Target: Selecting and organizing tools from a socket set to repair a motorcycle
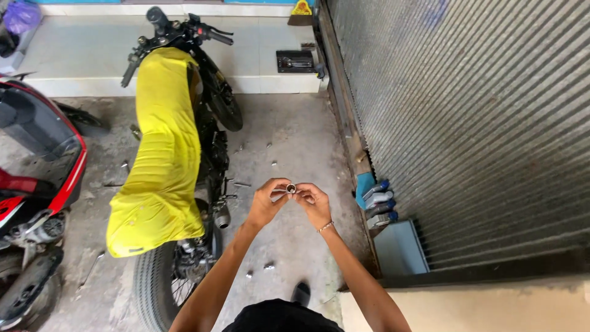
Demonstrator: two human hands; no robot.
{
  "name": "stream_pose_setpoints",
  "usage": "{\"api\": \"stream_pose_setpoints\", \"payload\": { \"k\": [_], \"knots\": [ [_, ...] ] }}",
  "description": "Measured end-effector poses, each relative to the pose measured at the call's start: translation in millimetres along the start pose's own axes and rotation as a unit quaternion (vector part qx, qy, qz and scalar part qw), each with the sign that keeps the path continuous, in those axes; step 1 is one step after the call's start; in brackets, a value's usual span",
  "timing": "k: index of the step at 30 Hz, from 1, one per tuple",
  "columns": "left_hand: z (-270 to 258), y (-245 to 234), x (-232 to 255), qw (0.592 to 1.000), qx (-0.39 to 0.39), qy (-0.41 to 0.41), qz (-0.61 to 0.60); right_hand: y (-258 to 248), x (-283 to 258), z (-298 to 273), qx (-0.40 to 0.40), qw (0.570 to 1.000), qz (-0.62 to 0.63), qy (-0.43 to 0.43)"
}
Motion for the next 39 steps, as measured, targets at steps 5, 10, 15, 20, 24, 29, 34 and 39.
{"api": "stream_pose_setpoints", "payload": {
  "k": [5,10,15,20,24,29,34,39],
  "knots": [
    [57.3,38.9,-8.2,0.999,0.011,0.030,0.014,-56.5,9.7,54.1,0.013,1.000,-0.026,-0.007],
    [102.9,63.1,-11.1,0.998,0.006,0.052,0.036,-91.3,12.4,86.9,0.050,0.997,-0.055,-0.010],
    [150.9,66.1,-41.6,0.999,0.017,-0.014,0.023,-109.2,26.4,134.1,0.057,0.997,-0.054,0.018],
    [211.8,58.6,-89.2,0.998,0.040,-0.043,0.008,-127.5,56.5,198.3,0.060,0.996,-0.063,0.016],
    [281.7,55.4,-138.5,0.998,0.041,-0.036,-0.028,-142.2,75.0,270.6,0.071,0.995,-0.070,0.012],
    [383.3,32.9,-172.3,0.998,0.051,-0.011,-0.035,-153.4,112.8,378.5,0.062,0.996,-0.059,0.015],
    [470.9,1.6,-198.4,0.999,0.024,-0.024,-0.040,-154.0,124.2,475.8,0.046,0.994,-0.097,0.023],
    [538.0,-12.8,-200.3,0.999,0.001,-0.001,-0.032,-153.1,117.3,541.4,0.041,0.994,-0.100,0.016]
  ]
}}
Point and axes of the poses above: each hand's wrist, its own z-axis towards the middle knuckle, its own y-axis out of the palm, x = y × z, the point moved 10 cm from there along z, towards the middle knuckle, and after that the axes turned 5 degrees about -z, right-handed, at the moved point
